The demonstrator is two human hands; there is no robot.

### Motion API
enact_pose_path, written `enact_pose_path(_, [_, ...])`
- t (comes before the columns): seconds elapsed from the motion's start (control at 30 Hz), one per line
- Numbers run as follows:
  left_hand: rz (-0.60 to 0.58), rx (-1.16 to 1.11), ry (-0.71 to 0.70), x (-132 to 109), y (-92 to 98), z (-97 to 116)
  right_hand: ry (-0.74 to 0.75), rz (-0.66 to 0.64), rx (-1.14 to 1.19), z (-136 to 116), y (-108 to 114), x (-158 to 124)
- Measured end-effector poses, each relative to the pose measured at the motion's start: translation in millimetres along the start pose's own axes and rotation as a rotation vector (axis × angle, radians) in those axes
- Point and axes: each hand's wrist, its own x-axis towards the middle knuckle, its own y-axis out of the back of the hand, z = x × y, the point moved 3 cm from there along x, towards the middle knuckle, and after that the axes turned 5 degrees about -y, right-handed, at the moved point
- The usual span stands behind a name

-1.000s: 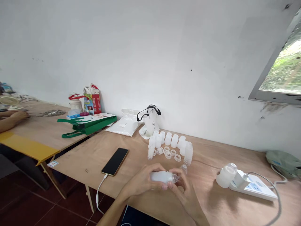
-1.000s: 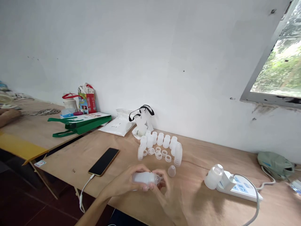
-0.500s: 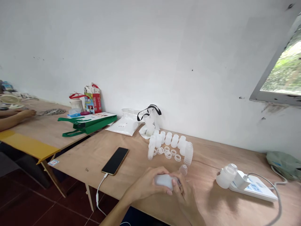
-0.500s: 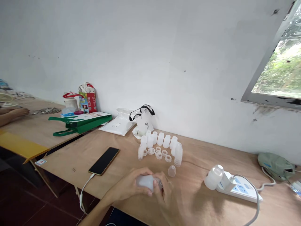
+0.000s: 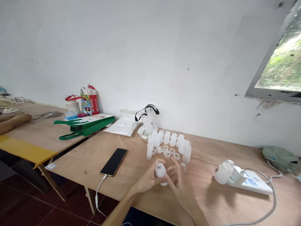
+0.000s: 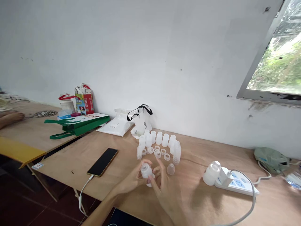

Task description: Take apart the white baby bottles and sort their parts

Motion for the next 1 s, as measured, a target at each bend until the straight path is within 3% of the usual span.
enact_pose_path(0.13, [0.034, 0.073, 0.004, 1, 0.5, -14, -0.134, -0.161, -0.079, 3, 1, 6])
enact_pose_path(0.3, [0.168, 0.275, -0.053, 2, -3.7, -25, -0.145, -0.239, -0.071, 8, 4, 11])
enact_pose_path(0.53, [0.080, 0.278, -0.052, 4, -11.6, -33, -0.177, -0.278, -0.197, 17, 4, 9])
enact_pose_path(0.67, [0.075, 0.320, -0.001, 1, -8.6, -43, -0.098, -0.274, -0.175, 18, 8, 13])
enact_pose_path(0.8, [0.114, 0.406, 0.026, 0, -4.2, -48, 0.031, -0.153, -0.155, 22, 29, 20])
enact_pose_path(0.9, [0.157, 0.419, 0.031, 3, 0.4, -39, 0.055, 0.035, -0.338, 37, 50, 24])
enact_pose_path(1.0, [0.182, 0.417, -0.003, 5, 6.1, -22, 0.103, 0.079, -0.562, 59, 59, 25])
